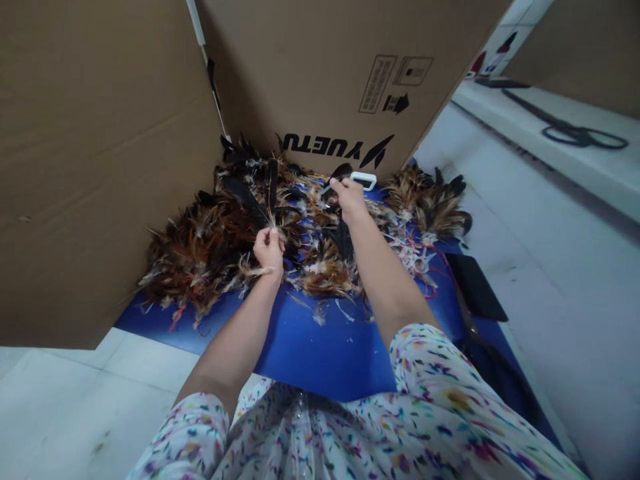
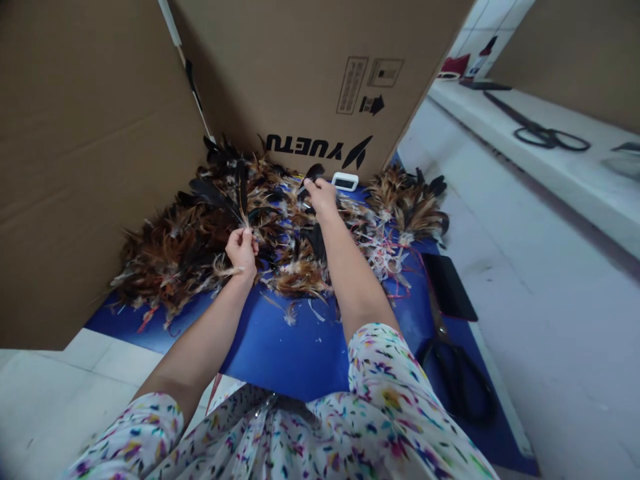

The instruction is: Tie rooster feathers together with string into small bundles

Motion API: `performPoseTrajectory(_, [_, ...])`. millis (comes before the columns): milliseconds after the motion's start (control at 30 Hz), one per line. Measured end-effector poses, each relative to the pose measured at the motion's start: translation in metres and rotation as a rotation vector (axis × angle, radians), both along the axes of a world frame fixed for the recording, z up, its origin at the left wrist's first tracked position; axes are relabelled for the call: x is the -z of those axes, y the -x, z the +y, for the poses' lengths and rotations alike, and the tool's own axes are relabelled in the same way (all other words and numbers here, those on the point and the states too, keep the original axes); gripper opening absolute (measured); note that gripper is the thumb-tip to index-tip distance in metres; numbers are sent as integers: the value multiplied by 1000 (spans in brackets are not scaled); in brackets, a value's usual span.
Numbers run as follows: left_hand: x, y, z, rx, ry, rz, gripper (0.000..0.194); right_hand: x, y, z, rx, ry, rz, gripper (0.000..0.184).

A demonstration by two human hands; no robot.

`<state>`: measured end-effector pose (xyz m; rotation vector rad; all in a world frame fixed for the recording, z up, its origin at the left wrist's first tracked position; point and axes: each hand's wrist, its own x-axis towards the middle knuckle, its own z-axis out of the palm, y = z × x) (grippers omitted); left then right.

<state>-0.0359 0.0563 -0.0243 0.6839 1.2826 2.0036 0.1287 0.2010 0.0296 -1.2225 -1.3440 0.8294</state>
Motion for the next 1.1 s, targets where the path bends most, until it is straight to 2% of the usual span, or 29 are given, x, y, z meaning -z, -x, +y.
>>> performPoseTrajectory(67, [1,-1,0,53,4,-11,27,-11,-6,-12,51,14,183,14])
performPoseTrajectory(200, [2,-3,0,174,1,-14,33,-24,-11,-44,-61,51,363,7])
performPoseTrajectory(367, [-1,-5,-8,361,7,-23,44,-18,-4,-75,-189,110,375,27])
performPoseTrajectory(567, [-6,-8,-16,545,60,-51,47,-9,11,-90,-259,97,328,43])
performPoseTrajectory(733, [-7,-9,-17,587,85,-55,45,-9,15,-93,-270,77,336,53])
performPoseTrajectory(1100, [-6,-11,-18,593,131,-64,38,-6,15,-92,-259,88,362,55])
